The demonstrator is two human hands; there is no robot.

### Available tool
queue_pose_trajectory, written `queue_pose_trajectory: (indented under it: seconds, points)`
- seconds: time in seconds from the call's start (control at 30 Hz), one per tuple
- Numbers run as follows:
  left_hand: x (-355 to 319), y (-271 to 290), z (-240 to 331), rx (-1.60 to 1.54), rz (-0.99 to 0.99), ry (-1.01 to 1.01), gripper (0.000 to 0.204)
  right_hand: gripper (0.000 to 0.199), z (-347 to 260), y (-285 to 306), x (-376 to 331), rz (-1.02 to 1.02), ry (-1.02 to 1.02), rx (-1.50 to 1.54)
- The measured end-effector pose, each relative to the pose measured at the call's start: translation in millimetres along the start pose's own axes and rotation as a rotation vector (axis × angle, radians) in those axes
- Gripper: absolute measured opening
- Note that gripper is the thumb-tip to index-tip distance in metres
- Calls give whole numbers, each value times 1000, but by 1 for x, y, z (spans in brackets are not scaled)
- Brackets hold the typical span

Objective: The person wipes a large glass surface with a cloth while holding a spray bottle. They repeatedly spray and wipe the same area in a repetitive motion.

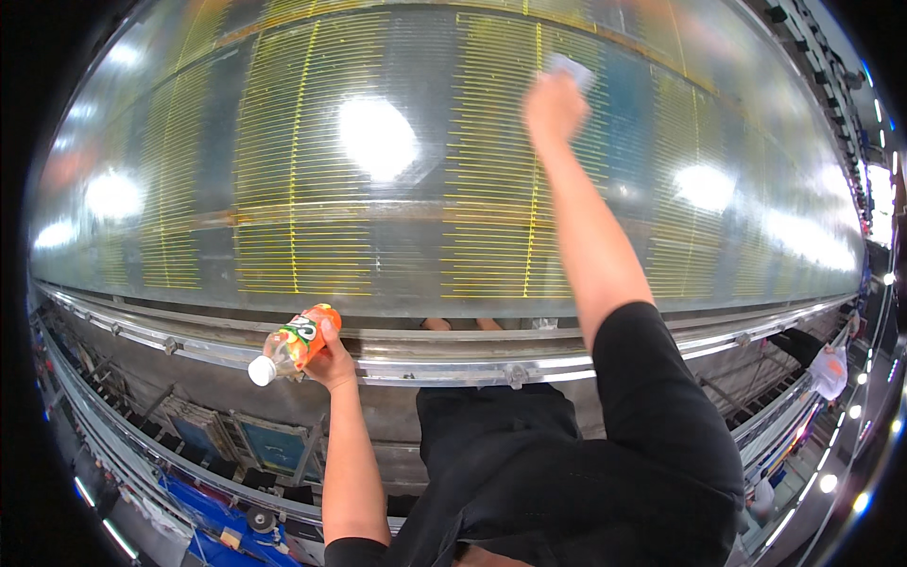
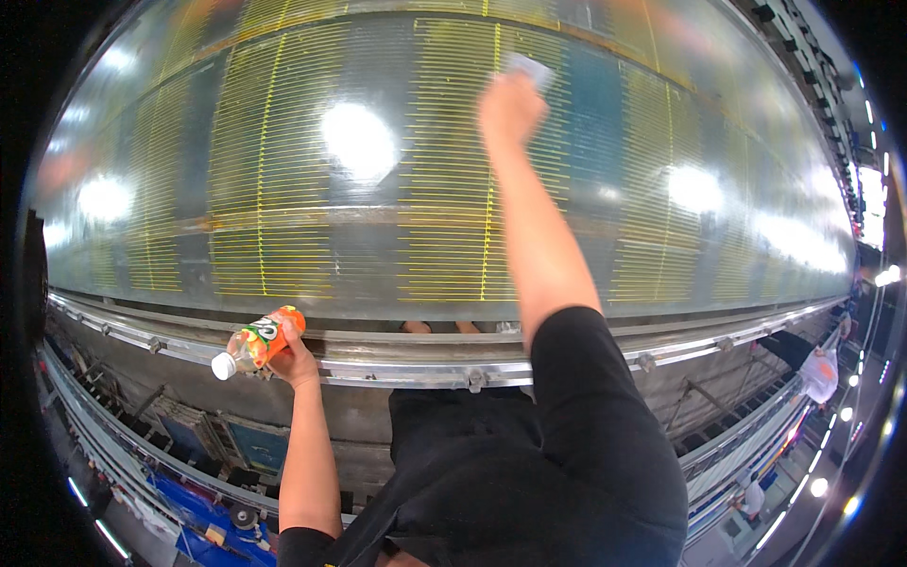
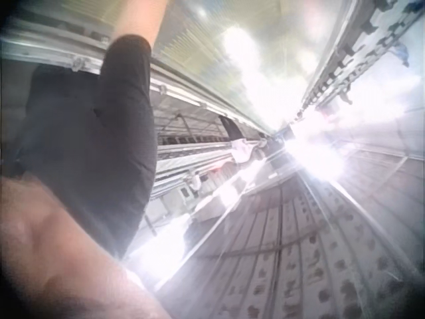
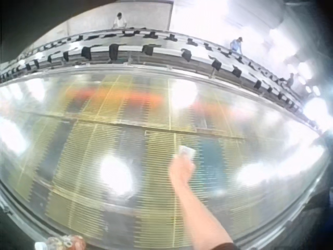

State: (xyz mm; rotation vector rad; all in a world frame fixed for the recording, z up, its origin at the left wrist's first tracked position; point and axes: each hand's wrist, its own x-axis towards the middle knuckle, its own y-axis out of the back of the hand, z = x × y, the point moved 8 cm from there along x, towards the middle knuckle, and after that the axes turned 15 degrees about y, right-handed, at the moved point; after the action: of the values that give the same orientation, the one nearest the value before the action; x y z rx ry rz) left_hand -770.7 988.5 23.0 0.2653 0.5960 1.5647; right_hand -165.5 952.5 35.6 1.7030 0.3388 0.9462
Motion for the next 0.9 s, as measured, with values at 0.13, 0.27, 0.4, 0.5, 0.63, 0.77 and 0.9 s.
queue_pose_trajectory:
  seconds: [0.13, 0.27, 0.4, 0.5, 0.63, 0.77, 0.9]
  points:
    - [1, 13, -9, 61, 37, 43, 47, 30, -141, -7, -24, -52, 451, 207]
    - [-7, 15, 2, 162, 80, 82, 56, 29, -48, 11, -49, -56, 627, 365]
    - [-2, 6, 0, 253, 80, 29, 50, 35, 103, 18, -38, 31, 114, -75]
    - [-2, 9, -10, 242, 95, -15, 50, 29, -17, -6, -17, -166, -31, 17]
    - [-4, 6, -3, 150, 54, 98, 59, 28, -191, -16, -21, 124, 375, 293]
    - [-8, 17, -12, 151, 87, 100, 63, 34, -65, -26, -11, -187, 384, 180]
    - [1, 10, -20, 171, 129, -23, 61, 37, 83, 12, -15, 105, 86, -155]
